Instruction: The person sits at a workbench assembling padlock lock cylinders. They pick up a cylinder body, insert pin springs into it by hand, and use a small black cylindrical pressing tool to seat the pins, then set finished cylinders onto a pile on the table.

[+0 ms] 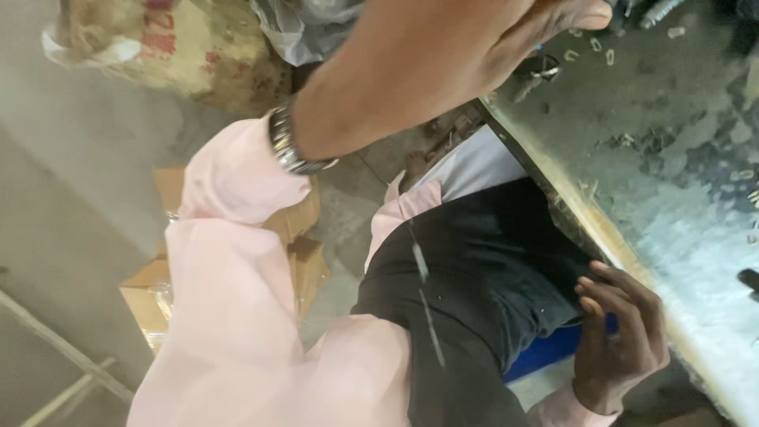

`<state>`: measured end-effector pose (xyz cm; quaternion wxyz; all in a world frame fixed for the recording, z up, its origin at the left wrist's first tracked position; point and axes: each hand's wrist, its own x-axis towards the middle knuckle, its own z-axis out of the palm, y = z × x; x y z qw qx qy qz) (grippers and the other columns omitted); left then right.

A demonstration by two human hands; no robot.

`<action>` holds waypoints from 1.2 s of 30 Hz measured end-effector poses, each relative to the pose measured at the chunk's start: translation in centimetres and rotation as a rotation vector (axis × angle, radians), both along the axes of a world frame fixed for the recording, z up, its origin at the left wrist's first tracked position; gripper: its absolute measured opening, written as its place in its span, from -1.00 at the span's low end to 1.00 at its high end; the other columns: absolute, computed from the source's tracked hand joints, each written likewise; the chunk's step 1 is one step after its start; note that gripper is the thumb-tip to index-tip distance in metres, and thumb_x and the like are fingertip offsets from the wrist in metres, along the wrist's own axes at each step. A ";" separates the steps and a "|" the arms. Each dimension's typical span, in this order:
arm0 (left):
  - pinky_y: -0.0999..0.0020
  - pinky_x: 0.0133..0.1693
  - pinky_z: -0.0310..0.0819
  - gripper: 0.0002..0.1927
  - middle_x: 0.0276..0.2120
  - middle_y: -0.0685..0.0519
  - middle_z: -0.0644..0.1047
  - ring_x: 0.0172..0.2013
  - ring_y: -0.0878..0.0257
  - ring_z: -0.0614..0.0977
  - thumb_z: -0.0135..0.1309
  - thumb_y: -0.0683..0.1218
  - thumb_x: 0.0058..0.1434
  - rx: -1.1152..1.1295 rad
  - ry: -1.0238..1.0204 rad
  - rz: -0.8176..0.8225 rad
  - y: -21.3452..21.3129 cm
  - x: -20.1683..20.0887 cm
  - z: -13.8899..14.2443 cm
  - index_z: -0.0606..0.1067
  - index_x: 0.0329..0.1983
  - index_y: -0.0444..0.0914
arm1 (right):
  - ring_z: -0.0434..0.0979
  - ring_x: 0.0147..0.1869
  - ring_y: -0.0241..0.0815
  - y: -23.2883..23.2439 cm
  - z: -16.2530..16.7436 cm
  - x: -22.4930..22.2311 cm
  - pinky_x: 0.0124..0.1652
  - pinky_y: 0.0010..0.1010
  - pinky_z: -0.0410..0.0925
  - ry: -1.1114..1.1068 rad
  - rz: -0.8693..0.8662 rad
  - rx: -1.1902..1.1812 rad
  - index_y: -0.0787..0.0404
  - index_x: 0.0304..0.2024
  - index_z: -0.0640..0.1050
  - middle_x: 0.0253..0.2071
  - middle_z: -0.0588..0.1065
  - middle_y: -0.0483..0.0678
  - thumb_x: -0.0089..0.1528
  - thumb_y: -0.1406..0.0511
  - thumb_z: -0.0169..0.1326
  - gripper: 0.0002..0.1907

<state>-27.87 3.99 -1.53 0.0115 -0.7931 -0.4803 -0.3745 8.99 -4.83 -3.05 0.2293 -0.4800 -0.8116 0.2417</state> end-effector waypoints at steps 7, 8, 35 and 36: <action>0.27 -0.19 0.38 -0.81 -0.27 0.11 0.51 -0.31 0.27 0.53 0.03 0.04 0.50 0.025 -0.059 0.020 -4.4 -0.5 2.9 0.42 -0.03 -0.16 | 0.63 -0.16 -0.23 0.7 0.5 -3.9 -0.11 -0.42 0.47 0.356 -0.048 -0.327 0.28 -0.07 0.56 -0.09 0.58 0.07 0.34 0.01 -0.02 -0.54; 0.26 -0.19 0.40 -0.80 -0.27 0.11 0.51 -0.31 0.26 0.54 0.05 0.05 0.50 0.026 -0.070 0.021 -4.5 0.4 2.4 0.42 -0.04 -0.15 | 0.60 -0.09 -0.23 0.5 0.5 -4.5 -0.05 -0.43 0.49 0.482 -0.038 -0.323 0.27 0.03 0.53 -0.04 0.54 0.03 0.39 0.01 0.04 -0.54; 0.04 0.02 0.24 -0.36 -0.06 -0.04 0.39 0.00 0.01 0.38 0.30 0.13 0.11 -0.321 0.073 -0.176 3.0 24.7 -2.6 0.47 0.18 -0.27 | 0.40 -0.21 -0.28 -4.1 -2.9 4.8 -0.13 -0.44 0.35 0.858 -0.383 -0.445 0.38 -0.10 0.48 -0.29 0.43 -0.03 0.33 0.33 0.11 -0.79; 0.03 0.01 0.24 -0.29 -0.04 -0.05 0.38 0.01 0.01 0.38 0.31 0.16 0.03 -0.264 0.092 -0.114 3.9 25.9 -3.1 0.45 0.19 -0.26 | 0.38 -0.19 -0.27 -4.2 -3.0 5.1 -0.09 -0.42 0.34 0.832 -0.346 -0.380 0.39 -0.09 0.50 -0.29 0.41 -0.04 0.35 0.25 0.10 -0.73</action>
